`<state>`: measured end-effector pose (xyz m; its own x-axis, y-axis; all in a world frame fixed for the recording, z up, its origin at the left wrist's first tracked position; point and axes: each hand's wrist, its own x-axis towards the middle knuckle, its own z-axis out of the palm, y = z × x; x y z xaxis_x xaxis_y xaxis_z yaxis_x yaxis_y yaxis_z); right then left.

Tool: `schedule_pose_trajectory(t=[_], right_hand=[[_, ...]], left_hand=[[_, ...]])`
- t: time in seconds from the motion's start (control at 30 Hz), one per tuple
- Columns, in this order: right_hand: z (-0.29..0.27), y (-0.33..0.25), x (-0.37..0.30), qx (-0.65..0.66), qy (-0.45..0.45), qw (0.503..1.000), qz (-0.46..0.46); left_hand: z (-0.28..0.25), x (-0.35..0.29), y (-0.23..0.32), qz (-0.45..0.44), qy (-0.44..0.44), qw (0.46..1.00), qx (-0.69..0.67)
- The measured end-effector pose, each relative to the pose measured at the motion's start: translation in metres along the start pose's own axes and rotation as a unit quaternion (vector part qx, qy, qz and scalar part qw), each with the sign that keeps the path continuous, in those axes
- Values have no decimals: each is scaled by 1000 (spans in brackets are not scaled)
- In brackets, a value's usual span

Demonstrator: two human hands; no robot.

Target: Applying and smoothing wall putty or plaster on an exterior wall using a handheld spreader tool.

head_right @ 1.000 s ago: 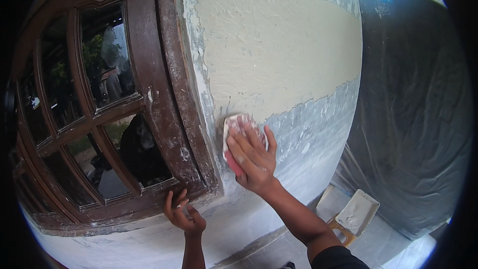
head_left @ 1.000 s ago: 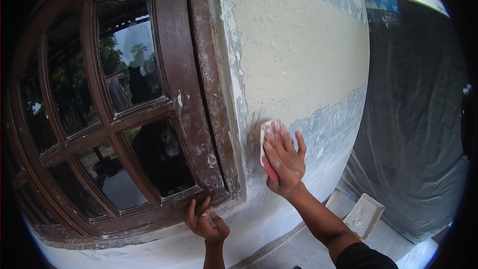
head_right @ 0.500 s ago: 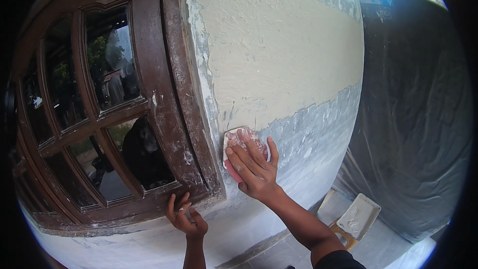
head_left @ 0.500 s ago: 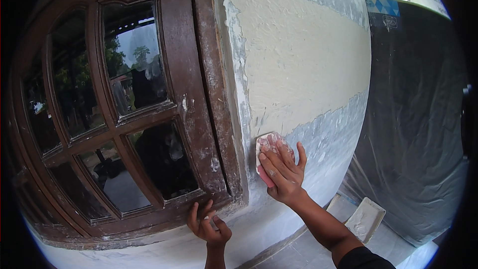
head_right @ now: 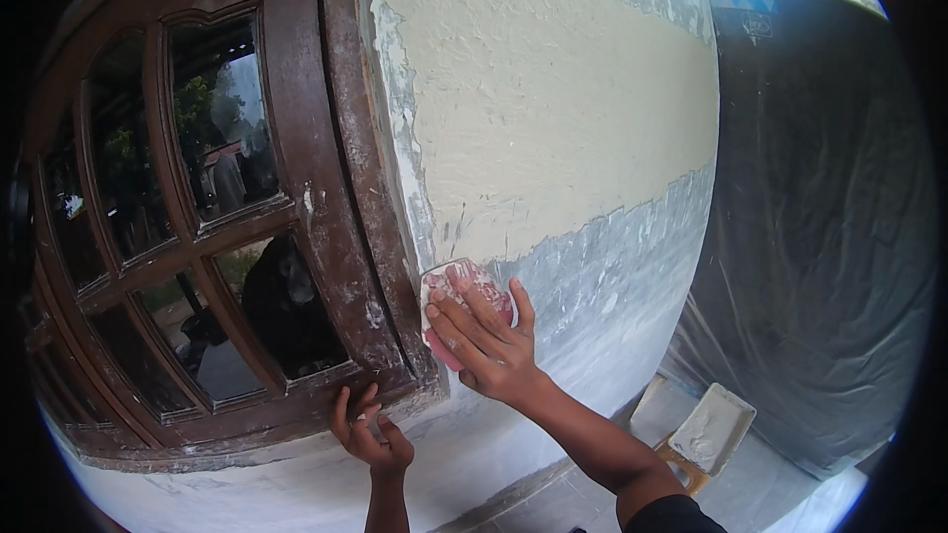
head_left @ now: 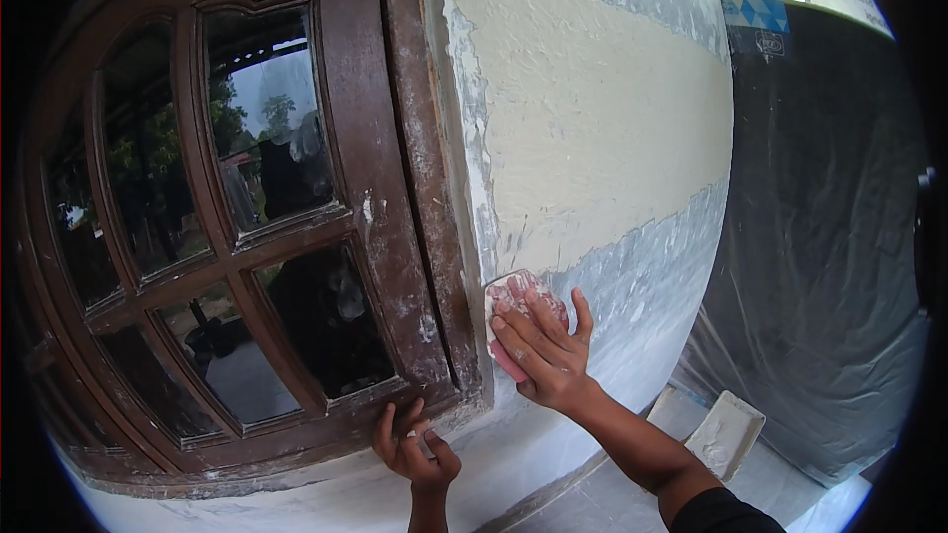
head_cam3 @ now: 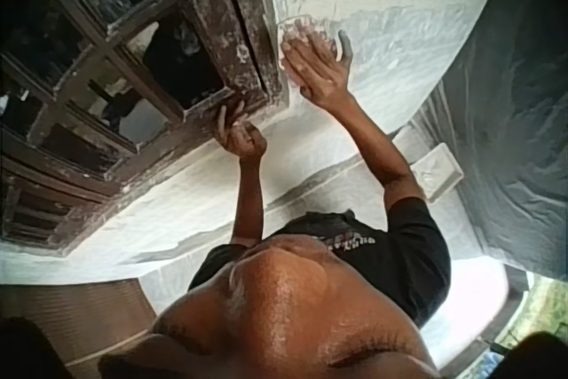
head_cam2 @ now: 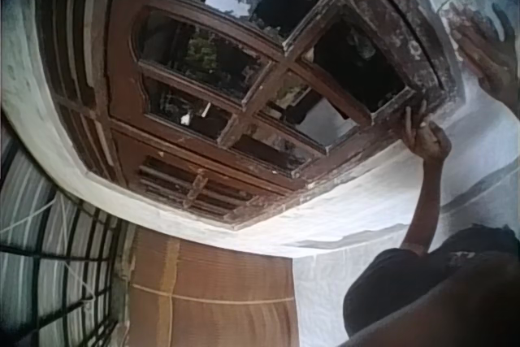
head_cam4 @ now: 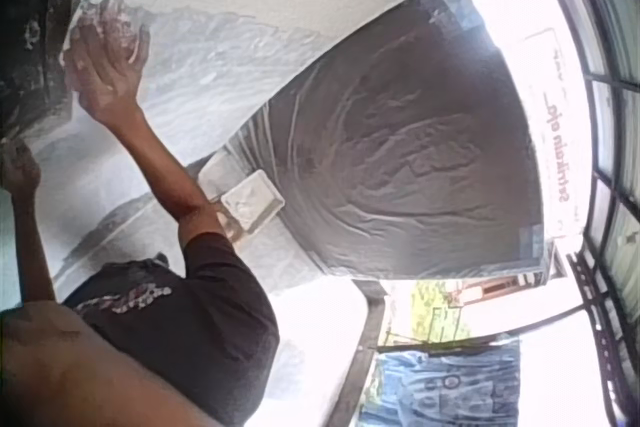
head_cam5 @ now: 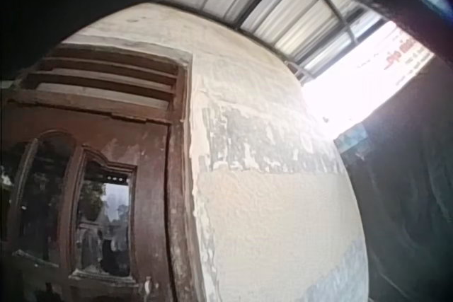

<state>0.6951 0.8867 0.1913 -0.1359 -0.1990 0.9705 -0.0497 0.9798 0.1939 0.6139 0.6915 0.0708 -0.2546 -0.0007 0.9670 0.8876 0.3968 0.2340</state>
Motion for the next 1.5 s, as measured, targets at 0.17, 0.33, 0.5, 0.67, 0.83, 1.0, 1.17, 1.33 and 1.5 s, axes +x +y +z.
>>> schedule_pose_trajectory(t=[0.17, 0.33, 0.5, 0.67, 0.83, 1.0, 1.17, 1.33, 1.5], right_hand=[[1, -4, 2, 6, -9, 1000, -1], [3, -10, -2, 12, -20, 1000, -1], [1, -13, 2, 28, 5, 1000, -12], [3, -8, 3, 5, -30, 1000, -9], [1, -16, -1, 46, -3, 999, -17], [4, -13, 5, 36, 11, 999, 17], [3, -18, -4, 68, 2, 998, -3], [3, -17, 7, 63, 4, 998, 21], [0, -28, -4, 108, -4, 994, -34]], left_hand=[[0, 0, 0, -2, -7, 1000, 5], [-1, -1, 0, -2, -10, 1000, 5], [-1, 0, 0, 2, -7, 1000, 2], [-1, 0, 0, 2, -5, 1000, 6], [1, -1, -1, -3, 0, 1000, -3], [0, -2, -1, -1, 1, 1000, 5], [0, -1, 0, -2, -2, 1000, 1], [-1, -1, 1, -1, 1, 1000, 3], [2, -2, -1, -2, -1, 1000, -4]])
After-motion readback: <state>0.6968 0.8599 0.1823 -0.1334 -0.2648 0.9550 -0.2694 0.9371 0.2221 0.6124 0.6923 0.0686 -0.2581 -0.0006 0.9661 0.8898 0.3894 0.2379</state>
